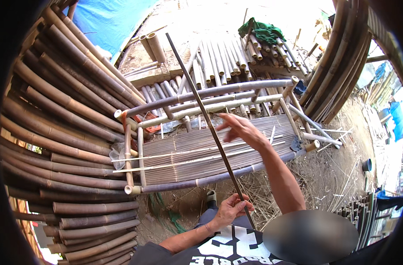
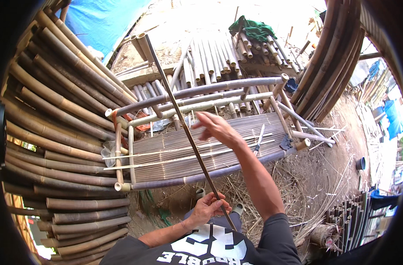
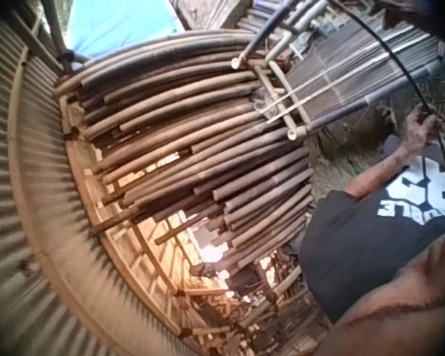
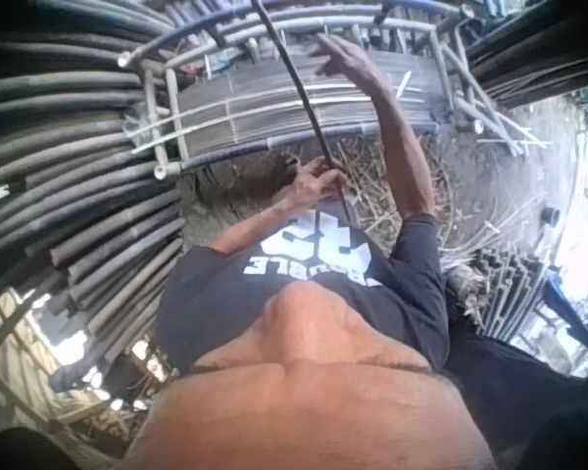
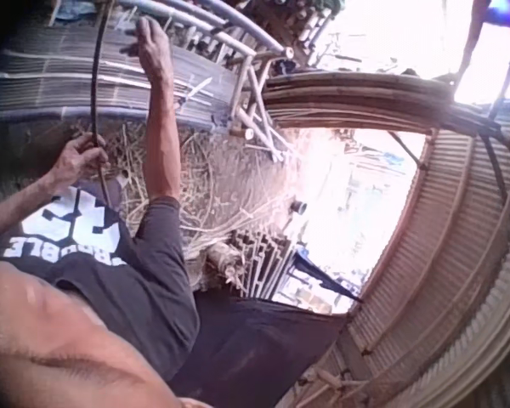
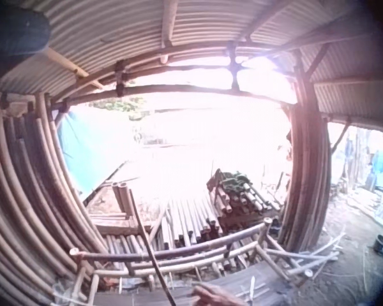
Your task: The person uses a machete to split and smooth thin bamboo strips, then weaves them into a rectangular bamboo frame. The person repeatedly cuts the strips, places them into the weave, and adjusts the structure.
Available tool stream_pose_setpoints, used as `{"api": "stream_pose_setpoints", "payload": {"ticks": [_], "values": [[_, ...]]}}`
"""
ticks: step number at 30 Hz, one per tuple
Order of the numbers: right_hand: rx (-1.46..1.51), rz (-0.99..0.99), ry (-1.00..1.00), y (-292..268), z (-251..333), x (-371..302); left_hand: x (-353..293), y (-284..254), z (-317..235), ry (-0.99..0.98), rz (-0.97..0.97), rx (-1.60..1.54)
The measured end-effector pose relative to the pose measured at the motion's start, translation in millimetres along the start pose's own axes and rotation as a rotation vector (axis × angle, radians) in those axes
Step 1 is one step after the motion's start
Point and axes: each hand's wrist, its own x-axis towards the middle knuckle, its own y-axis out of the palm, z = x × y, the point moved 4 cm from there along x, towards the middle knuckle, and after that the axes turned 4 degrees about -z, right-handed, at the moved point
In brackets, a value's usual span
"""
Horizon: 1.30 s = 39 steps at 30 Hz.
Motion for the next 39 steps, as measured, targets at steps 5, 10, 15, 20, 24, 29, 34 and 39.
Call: {"api": "stream_pose_setpoints", "payload": {"ticks": [5, 10, 15, 20, 24, 29, 34, 39], "values": [[-0.183, -0.069, -0.281, 42.9, 33.5, 43.8, -0.9, -6.8, -7.7, 0.010, 0.107, -0.006], [-0.751, -0.431, -0.531, 54.1, 31.9, 51.3, -6.5, -21.4, -15.2, -0.021, 0.091, -0.053], [-1.025, -0.569, -0.771, 73.3, 22.5, 44.9, -4.0, -31.2, -23.3, -0.013, -0.006, -0.053], [-0.393, -0.358, -0.492, 66.6, -20.5, -2.4, 26.6, -82.5, -42.5, 0.051, -0.217, -0.027], [-0.314, -0.148, 0.059, 19.8, -59.8, -93.1, 59.0, -169.7, -54.5, 0.190, -0.421, -0.167], [-0.279, 0.080, 0.842, -7.6, -127.3, -215.8, 74.0, -247.3, -51.8, 0.267, -0.586, -0.325], [0.414, -0.647, 0.787, -22.9, -258.4, -277.4, 98.2, -229.0, -62.4, 0.367, -0.547, -0.333], [0.993, -1.131, 0.562, -76.2, -316.5, -226.3, 117.9, -209.8, -73.6, 0.415, -0.555, -0.328]]}}
